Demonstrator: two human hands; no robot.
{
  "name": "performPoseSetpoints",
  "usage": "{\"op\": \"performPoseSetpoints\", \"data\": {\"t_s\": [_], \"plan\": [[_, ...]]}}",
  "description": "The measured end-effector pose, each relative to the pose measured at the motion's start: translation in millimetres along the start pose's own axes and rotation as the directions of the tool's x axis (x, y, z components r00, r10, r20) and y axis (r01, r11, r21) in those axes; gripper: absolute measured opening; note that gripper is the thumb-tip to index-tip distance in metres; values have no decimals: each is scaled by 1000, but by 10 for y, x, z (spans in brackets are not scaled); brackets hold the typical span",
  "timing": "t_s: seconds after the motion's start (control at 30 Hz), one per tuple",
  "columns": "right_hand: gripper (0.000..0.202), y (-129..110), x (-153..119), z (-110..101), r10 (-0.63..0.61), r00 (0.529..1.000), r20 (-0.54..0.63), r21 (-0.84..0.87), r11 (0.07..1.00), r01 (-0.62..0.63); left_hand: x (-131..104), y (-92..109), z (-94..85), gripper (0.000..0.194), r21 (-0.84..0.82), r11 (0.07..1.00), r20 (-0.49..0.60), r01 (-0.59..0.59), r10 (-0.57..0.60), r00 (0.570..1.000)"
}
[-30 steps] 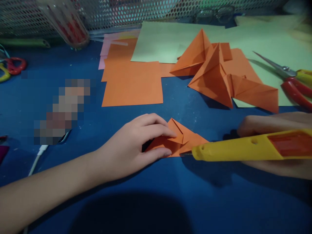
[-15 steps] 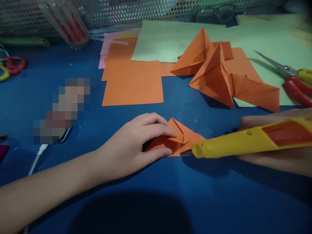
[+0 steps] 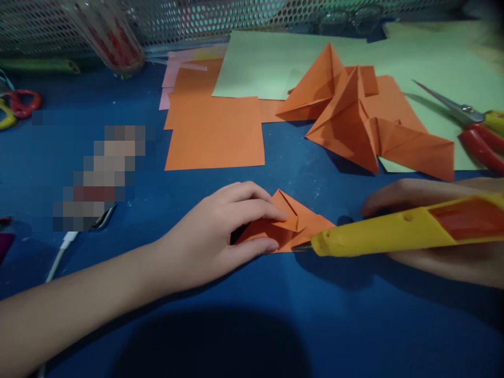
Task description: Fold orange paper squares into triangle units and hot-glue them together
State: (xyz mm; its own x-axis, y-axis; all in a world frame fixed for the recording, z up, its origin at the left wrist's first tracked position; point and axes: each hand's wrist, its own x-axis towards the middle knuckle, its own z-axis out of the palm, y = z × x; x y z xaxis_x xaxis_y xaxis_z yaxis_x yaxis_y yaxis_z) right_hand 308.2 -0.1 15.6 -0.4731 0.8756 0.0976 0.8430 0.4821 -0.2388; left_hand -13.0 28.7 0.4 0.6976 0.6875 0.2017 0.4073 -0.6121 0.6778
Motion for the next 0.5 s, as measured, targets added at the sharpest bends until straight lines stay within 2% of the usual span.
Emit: {"op": "performPoseSetpoints", "data": {"t_s": [0.17,0.37,0.5], "plan": [[14,25,4,-23,-38,999,20,13,999,38,-15,-12,7,17,4,1000,-8,12,-12,1000],[35,27,-2,-6,-38,999,20,-2,999,38,3,16,3,17,-1,1000,-5,-15,15,1000],[26,31,-13,6,-9,999,32,25,1000,9,15,26,-5,17,16,1000,16,-4,4,1000]]}}
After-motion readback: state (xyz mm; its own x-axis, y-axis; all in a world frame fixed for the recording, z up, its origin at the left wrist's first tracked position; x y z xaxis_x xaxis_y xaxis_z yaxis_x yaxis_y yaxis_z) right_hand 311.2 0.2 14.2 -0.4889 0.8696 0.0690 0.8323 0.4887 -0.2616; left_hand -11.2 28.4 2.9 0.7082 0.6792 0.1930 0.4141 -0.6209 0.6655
